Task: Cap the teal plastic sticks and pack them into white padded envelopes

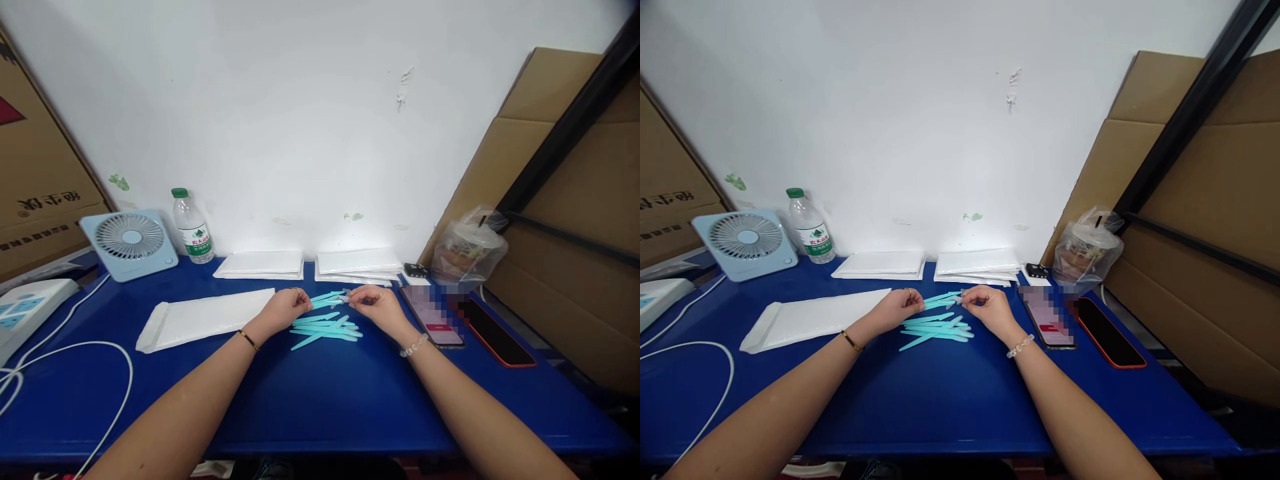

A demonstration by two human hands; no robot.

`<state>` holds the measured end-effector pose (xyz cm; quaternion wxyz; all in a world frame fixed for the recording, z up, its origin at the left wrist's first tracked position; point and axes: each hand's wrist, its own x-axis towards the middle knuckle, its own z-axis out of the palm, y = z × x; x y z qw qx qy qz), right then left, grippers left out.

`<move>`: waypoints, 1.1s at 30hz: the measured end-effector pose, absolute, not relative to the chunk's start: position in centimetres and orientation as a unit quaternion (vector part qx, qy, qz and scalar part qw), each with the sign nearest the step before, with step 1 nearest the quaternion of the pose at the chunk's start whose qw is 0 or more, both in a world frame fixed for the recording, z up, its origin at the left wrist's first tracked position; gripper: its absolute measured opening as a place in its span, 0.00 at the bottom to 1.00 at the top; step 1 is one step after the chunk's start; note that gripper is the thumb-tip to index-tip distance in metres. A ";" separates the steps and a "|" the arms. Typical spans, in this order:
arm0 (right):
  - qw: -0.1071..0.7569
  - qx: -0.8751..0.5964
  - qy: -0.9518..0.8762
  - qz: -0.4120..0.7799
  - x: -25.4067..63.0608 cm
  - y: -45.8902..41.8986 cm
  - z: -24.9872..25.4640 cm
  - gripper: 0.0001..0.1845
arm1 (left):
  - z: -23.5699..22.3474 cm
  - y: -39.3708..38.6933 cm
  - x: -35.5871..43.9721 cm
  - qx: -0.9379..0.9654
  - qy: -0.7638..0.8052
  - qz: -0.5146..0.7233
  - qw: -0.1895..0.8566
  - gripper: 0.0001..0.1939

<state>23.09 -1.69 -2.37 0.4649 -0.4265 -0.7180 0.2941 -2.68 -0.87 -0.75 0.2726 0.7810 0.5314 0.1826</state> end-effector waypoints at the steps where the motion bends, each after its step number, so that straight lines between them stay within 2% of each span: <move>1: 0.462 -0.424 -0.721 0.294 23.0 -1.7 -2.4 0.06 | -0.7 -0.9 -2.6 0.780 0.533 0.184 0.273 0.16; 6: 0.441 -0.397 -0.744 0.308 22.1 -2.3 -2.4 0.03 | -0.7 -1.4 -2.2 0.780 0.524 0.187 0.288 0.16; 11: 0.375 -0.369 -0.788 0.319 22.6 -2.7 -1.4 0.04 | -0.7 -1.8 -2.1 0.807 0.492 0.164 0.283 0.15; 15: 0.349 -0.432 -0.806 0.206 23.8 -1.4 -1.7 0.08 | -0.9 -1.7 -1.9 0.833 0.494 0.168 0.183 0.10; 18: 0.286 -0.463 -0.829 0.128 24.0 -0.4 -2.5 0.11 | -1.0 -1.6 -1.8 0.844 0.496 0.148 0.142 0.08; 25: 0.200 -0.457 -0.867 -0.013 23.4 -0.5 -2.6 0.04 | -0.5 -2.3 -1.5 0.853 0.483 0.123 0.152 0.13; 27: 0.187 -0.458 -0.868 -0.041 23.3 -0.6 -2.5 0.04 | -0.4 -2.4 -1.3 0.858 0.480 0.116 0.141 0.11; 33: 0.197 -0.463 -0.863 -0.050 23.0 -0.8 -2.4 0.04 | -0.4 -2.5 -1.4 0.851 0.478 0.113 0.185 0.09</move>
